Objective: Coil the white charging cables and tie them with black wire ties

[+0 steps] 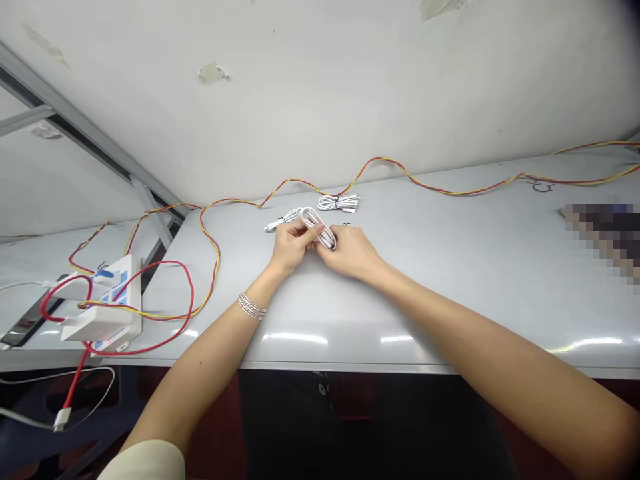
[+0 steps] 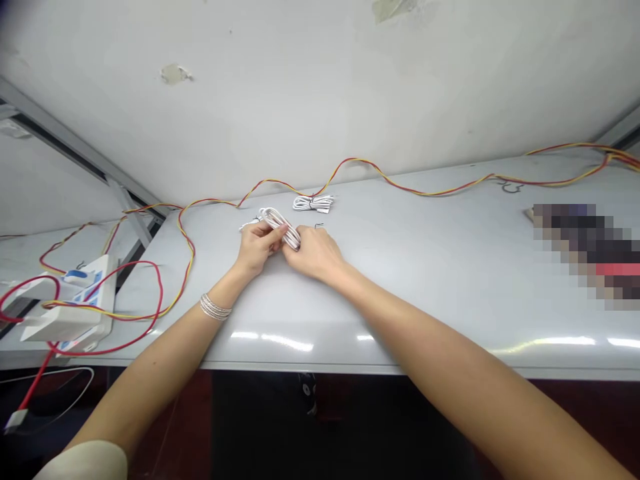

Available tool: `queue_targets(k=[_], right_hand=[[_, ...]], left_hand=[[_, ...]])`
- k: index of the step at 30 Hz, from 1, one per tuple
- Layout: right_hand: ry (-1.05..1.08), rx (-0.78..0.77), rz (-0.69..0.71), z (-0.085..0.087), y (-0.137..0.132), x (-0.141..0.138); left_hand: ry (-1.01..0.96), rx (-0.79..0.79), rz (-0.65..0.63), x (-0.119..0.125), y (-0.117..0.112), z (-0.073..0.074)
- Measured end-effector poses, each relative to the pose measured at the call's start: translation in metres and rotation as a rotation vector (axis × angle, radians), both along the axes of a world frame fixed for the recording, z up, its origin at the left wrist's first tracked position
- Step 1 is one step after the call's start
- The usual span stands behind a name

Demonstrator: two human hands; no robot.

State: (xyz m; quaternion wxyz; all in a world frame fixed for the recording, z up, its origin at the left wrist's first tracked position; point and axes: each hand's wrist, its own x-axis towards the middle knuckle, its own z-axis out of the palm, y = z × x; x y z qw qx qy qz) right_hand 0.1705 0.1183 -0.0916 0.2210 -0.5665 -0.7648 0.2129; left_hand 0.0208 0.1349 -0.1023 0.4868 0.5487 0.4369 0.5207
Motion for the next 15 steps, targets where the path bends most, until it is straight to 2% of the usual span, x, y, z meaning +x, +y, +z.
queue_targets(k=[4, 8, 15], right_hand=[[-0.046, -0.024, 0.058, 0.0007, -0.0003, -0.0003], [-0.027, -0.06, 0.048, 0.0039, -0.001, 0.0004], [-0.031, -0.051, 0.036, 0.0046, -0.0016, -0.0002]], left_hand=[[0.025, -0.014, -0.105, -0.0012, -0.0029, 0.0054], [-0.002, -0.003, -0.155, 0.0025, -0.0078, 0.0091], [0.009, -0.072, -0.187, 0.0038, -0.0067, 0.0001]])
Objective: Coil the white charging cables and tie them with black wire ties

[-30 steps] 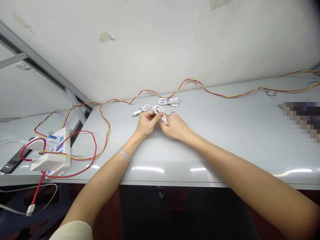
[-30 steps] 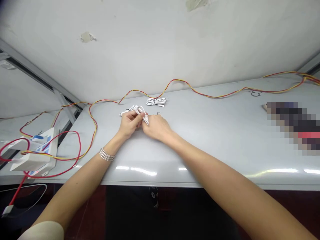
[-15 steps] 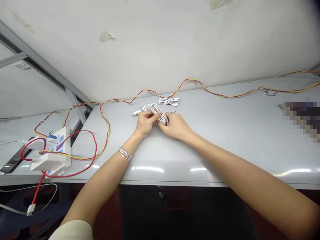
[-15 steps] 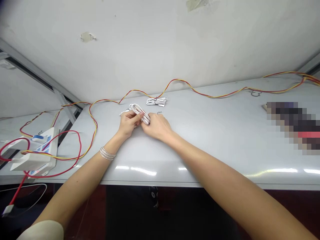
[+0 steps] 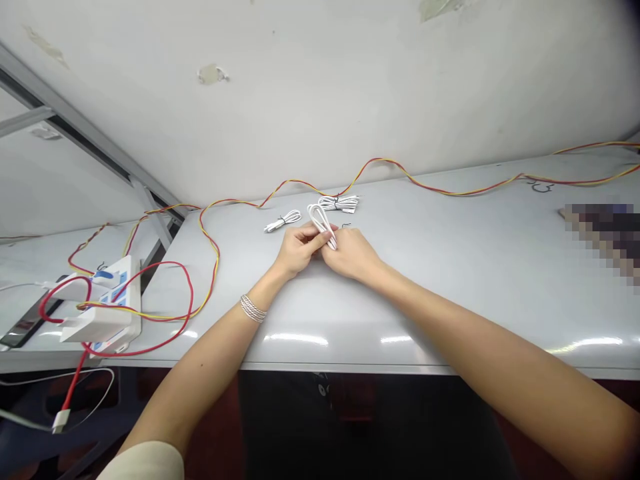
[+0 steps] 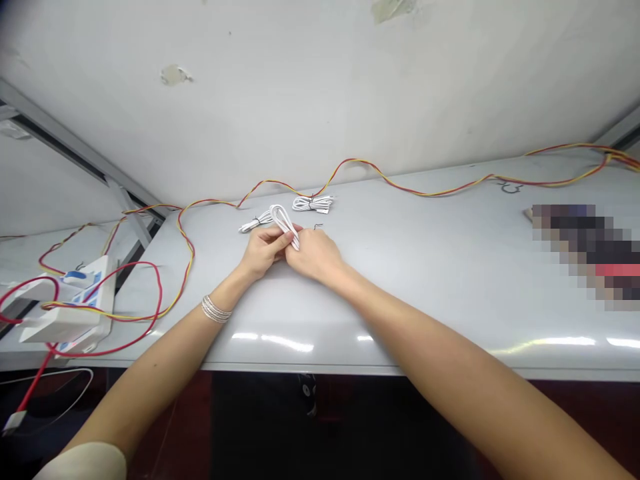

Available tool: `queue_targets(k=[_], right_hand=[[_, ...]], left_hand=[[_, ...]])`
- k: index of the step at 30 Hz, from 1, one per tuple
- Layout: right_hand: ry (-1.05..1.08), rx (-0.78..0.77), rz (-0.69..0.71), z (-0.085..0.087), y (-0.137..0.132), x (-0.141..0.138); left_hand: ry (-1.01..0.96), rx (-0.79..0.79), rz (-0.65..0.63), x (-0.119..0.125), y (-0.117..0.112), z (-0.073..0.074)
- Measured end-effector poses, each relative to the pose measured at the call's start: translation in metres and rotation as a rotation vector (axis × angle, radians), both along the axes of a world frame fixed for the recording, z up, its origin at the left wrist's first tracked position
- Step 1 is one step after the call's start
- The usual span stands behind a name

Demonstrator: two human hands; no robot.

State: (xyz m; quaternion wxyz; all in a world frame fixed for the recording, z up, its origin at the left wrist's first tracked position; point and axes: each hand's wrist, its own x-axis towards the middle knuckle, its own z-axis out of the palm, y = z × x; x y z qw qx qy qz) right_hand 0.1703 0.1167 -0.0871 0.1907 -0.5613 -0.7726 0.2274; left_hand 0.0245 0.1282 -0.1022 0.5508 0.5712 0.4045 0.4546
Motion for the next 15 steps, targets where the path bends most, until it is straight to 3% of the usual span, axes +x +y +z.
queue_targets(k=[4, 8, 12, 15], right_hand=[[0.0, 0.032, 0.034, -0.002, 0.001, 0.0], [0.055, 0.075, 0.053, -0.002, 0.006, 0.007], [0.069, 0.173, -0.024, -0.006, 0.015, 0.014], [0.036, 0.231, -0.101, -0.012, 0.021, 0.016]], left_hand=[[-0.014, 0.014, 0.058, -0.002, 0.004, -0.003], [-0.054, 0.056, 0.221, -0.009, 0.016, -0.006], [-0.079, 0.102, 0.409, -0.019, 0.03, -0.01], [-0.106, 0.051, 0.465, -0.021, 0.034, -0.011]])
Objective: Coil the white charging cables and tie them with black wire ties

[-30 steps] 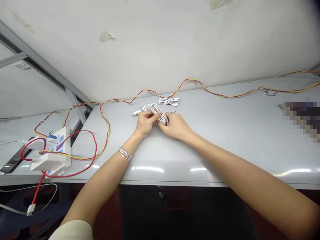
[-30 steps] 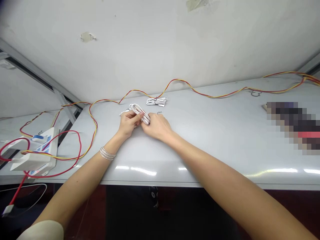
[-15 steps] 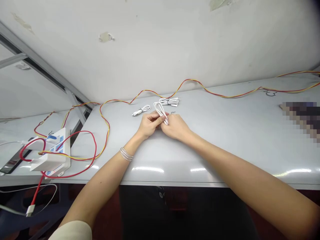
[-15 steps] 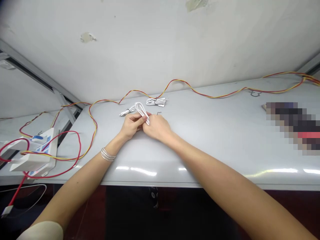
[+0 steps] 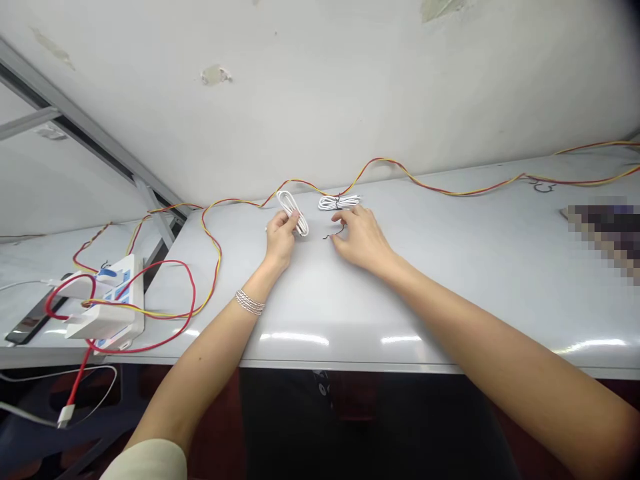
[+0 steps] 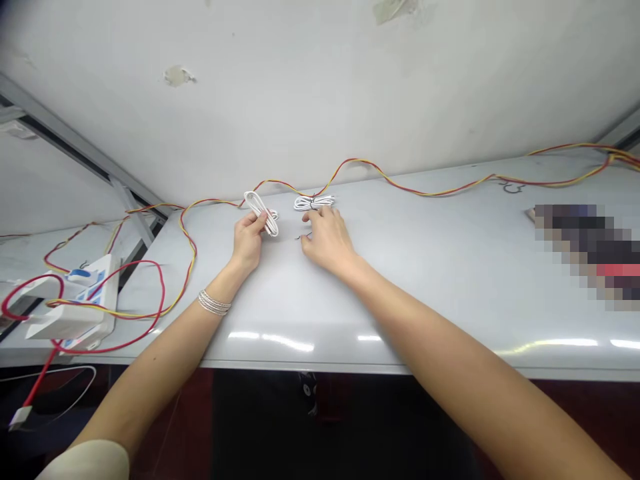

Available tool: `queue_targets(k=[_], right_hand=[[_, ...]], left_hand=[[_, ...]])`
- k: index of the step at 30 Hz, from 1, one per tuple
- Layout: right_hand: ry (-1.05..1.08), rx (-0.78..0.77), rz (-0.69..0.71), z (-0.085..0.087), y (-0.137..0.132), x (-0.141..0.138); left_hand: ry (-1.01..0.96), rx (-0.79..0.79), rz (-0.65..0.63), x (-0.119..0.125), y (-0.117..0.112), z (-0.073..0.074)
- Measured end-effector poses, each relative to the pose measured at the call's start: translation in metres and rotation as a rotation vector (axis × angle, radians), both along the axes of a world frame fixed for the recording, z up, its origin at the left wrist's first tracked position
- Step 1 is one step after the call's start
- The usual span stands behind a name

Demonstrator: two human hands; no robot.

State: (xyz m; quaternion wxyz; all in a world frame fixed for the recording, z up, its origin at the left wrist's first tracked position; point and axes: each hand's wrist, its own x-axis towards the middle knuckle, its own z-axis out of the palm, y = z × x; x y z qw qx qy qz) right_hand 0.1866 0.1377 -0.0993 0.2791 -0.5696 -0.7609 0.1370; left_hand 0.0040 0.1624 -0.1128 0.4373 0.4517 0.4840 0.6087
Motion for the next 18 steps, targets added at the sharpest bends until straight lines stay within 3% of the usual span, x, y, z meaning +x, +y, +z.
queue_targets(k=[6, 9, 15, 18], right_hand=[[-0.11, -0.035, -0.04, -0.01, 0.005, 0.001], [-0.103, -0.071, -0.054, -0.012, 0.008, 0.002], [-0.008, -0.114, -0.033, -0.016, 0.012, 0.005], [0.137, -0.061, -0.072, -0.016, 0.013, 0.004]], left_hand=[[-0.082, -0.045, -0.082, 0.007, -0.005, 0.004], [-0.051, -0.029, -0.065, 0.008, -0.007, 0.004], [-0.058, -0.078, -0.058, 0.008, -0.008, 0.006], [-0.089, -0.138, -0.086, 0.008, -0.009, 0.009]])
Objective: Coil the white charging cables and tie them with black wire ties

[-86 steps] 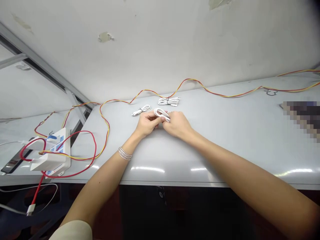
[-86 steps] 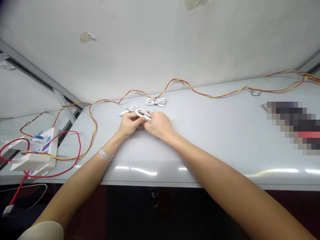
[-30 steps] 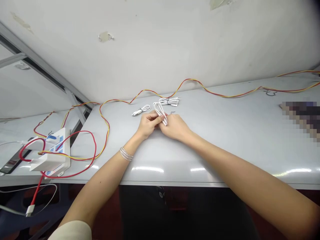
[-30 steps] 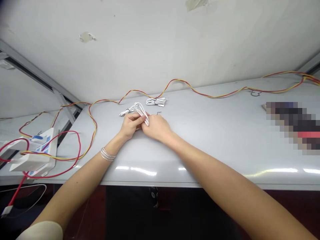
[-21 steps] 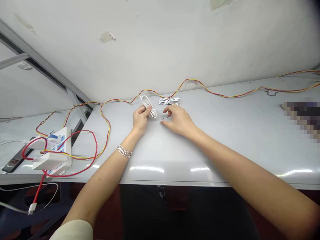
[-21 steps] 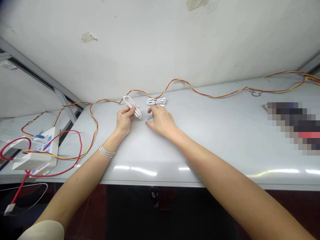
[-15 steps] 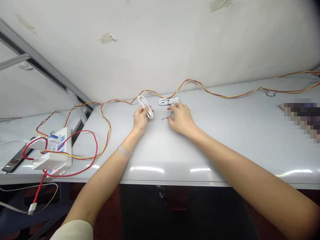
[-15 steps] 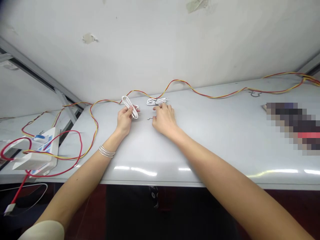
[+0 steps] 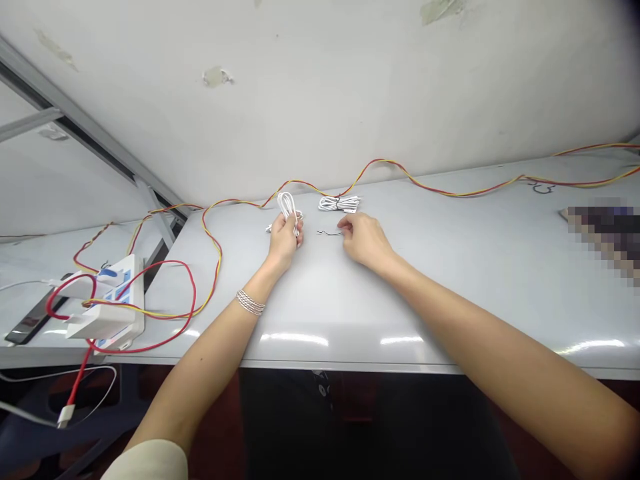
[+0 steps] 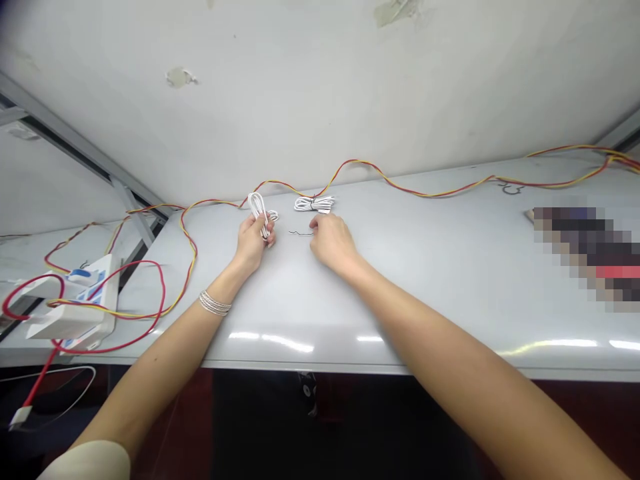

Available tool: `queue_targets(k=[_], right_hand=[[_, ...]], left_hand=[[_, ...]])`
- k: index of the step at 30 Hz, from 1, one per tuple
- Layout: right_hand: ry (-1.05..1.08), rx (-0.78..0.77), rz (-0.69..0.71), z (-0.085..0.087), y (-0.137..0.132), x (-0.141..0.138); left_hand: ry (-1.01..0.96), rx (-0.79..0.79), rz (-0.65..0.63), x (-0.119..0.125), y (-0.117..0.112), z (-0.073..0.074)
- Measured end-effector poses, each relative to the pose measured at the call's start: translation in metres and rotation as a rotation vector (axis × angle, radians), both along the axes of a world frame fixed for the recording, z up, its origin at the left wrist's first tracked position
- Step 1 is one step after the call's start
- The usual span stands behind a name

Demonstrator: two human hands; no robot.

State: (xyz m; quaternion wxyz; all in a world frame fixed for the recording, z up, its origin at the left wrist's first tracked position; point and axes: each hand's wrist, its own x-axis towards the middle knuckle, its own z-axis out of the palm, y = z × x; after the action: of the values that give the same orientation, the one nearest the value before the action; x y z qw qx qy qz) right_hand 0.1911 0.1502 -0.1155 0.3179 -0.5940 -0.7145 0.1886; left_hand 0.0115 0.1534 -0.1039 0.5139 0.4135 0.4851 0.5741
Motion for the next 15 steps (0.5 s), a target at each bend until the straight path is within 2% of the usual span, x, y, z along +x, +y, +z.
queue_targets(k=[4, 11, 15], right_hand=[[0.106, 0.093, -0.032, 0.005, -0.002, -0.003], [0.325, 0.373, 0.174, 0.005, -0.006, -0.009], [0.354, 0.411, 0.202, 0.002, -0.007, -0.011]], left_hand=[[-0.007, -0.043, -0.01, -0.001, -0.002, 0.004], [0.111, -0.059, -0.065, 0.002, -0.006, 0.008], [0.174, -0.016, -0.148, 0.003, -0.007, 0.008]])
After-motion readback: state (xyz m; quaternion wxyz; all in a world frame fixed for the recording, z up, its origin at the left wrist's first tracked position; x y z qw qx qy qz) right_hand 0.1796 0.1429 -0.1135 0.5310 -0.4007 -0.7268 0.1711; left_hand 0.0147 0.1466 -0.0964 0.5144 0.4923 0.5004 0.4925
